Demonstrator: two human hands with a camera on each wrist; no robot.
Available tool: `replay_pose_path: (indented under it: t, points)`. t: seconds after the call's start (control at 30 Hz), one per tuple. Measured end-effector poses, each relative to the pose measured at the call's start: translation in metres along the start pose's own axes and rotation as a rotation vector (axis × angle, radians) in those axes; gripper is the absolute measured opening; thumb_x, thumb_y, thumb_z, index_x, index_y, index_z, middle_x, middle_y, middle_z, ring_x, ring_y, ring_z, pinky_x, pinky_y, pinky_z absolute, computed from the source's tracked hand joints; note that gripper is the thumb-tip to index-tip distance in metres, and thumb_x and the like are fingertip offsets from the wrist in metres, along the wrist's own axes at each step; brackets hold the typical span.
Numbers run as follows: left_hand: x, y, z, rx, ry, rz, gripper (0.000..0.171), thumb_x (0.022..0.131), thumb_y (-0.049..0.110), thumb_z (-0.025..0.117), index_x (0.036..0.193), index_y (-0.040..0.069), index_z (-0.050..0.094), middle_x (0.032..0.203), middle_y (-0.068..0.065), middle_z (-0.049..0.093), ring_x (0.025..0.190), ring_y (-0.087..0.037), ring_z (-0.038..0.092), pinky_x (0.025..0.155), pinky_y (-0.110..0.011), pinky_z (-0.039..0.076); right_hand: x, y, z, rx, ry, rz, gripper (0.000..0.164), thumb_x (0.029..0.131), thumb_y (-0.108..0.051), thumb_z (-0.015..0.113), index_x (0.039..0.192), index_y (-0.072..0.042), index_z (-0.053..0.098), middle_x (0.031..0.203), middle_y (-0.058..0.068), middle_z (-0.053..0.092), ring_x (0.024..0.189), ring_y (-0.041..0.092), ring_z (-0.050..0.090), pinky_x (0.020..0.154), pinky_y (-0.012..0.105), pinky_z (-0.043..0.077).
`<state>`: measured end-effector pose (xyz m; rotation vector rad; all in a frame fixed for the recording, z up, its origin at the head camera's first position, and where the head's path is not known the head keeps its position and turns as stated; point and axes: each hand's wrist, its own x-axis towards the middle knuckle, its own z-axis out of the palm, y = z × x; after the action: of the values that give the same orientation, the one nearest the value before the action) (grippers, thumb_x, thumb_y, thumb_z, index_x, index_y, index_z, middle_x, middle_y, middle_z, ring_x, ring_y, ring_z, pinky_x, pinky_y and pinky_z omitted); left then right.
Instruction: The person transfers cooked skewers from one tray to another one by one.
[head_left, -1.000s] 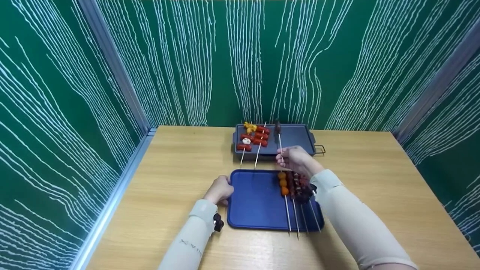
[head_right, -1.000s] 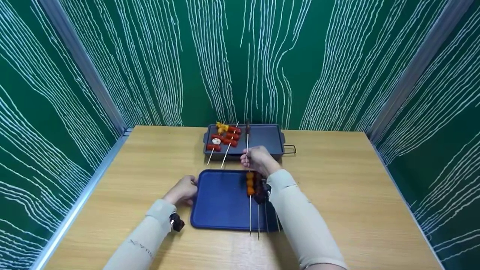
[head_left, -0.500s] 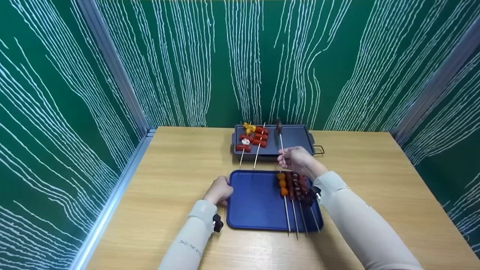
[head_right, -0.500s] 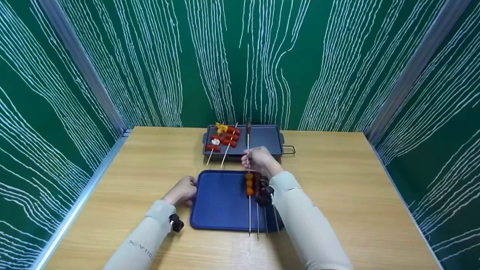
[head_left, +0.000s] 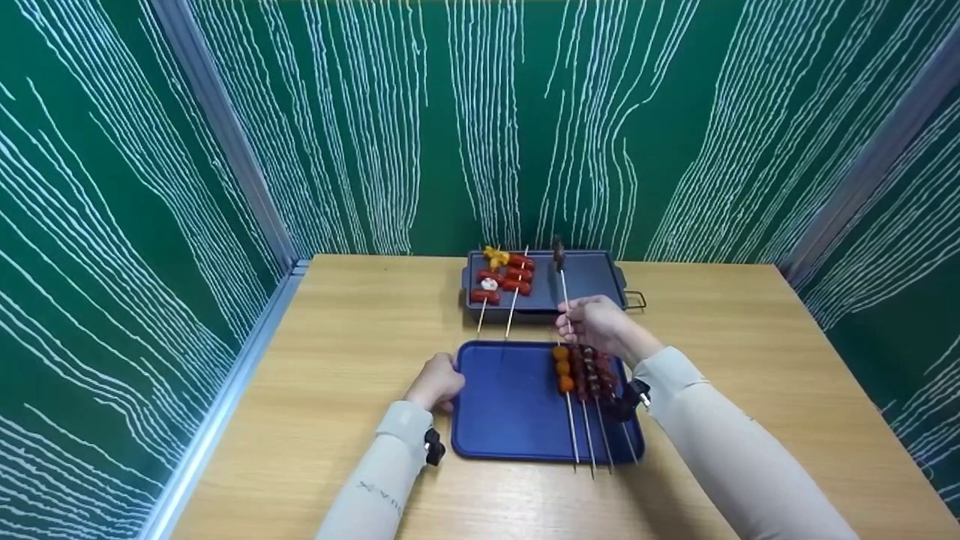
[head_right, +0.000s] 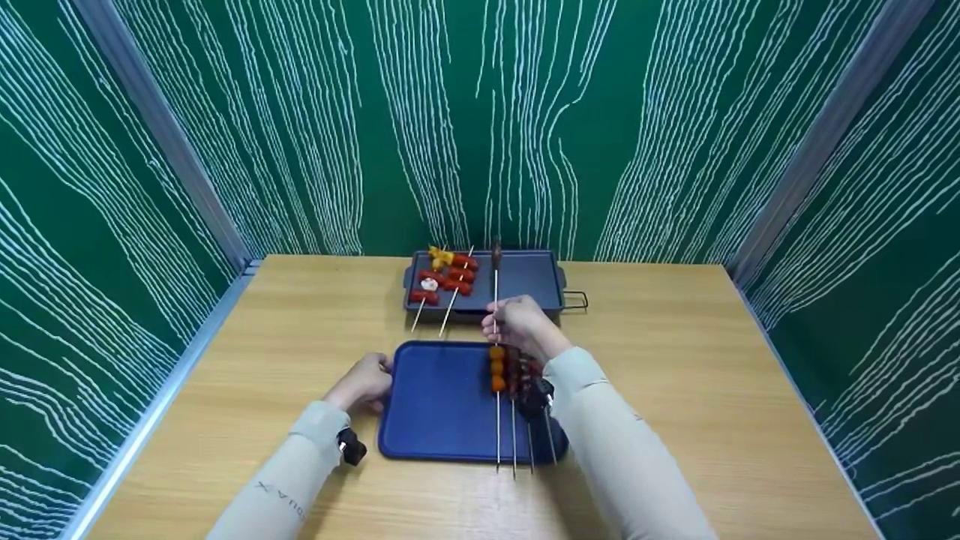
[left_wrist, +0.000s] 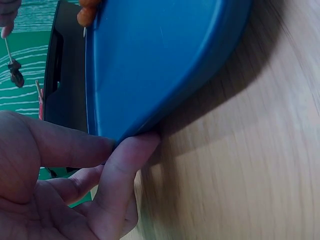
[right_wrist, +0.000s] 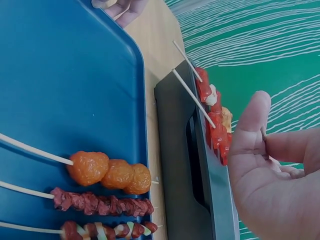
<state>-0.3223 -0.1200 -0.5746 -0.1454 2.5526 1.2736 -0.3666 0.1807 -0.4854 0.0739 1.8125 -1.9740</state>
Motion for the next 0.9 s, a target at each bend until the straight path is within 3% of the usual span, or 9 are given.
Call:
replay_pose_path:
  t: [0.27,0.73,0.9]
  points:
    - [-0.002,0.001,-0.001,0.018,-0.003,0.009,0.013,0.09,-0.002,0.044,0.085,0.009,0.049,0.079,-0.01,0.056,0.041,-0.019,0.061,0.038,-0.031,0.058,-0.008,0.0,0.0,-0.003,-0.03,-0.011,0.019,0.108,0.008,0.035,0.117,0.002,0.05,0.083,0.005,0.065,0.072,0.014,0.063,0.064,0.021,0.059]
    - [0.001,-0.002,0.001,0.009,0.009,0.016,0.013,0.091,-0.001,0.047,0.084,0.01,0.049,0.08,-0.01,0.057,0.042,-0.019,0.06,0.036,-0.03,0.056,-0.025,0.008,0.0,-0.057,-0.03,0.005,0.017,0.109,0.005,0.036,0.117,0.0,0.051,0.085,0.004,0.067,0.072,0.014,0.066,0.065,0.023,0.061]
    - [0.001,-0.001,0.001,0.009,0.011,0.0,0.009,0.092,-0.001,0.047,0.091,0.006,0.053,0.084,-0.013,0.059,0.042,-0.019,0.059,0.036,-0.03,0.056,-0.031,0.013,-0.001,-0.081,-0.048,0.001,0.021,0.108,0.005,0.034,0.119,0.0,0.051,0.087,0.005,0.069,0.073,0.014,0.067,0.068,0.024,0.062]
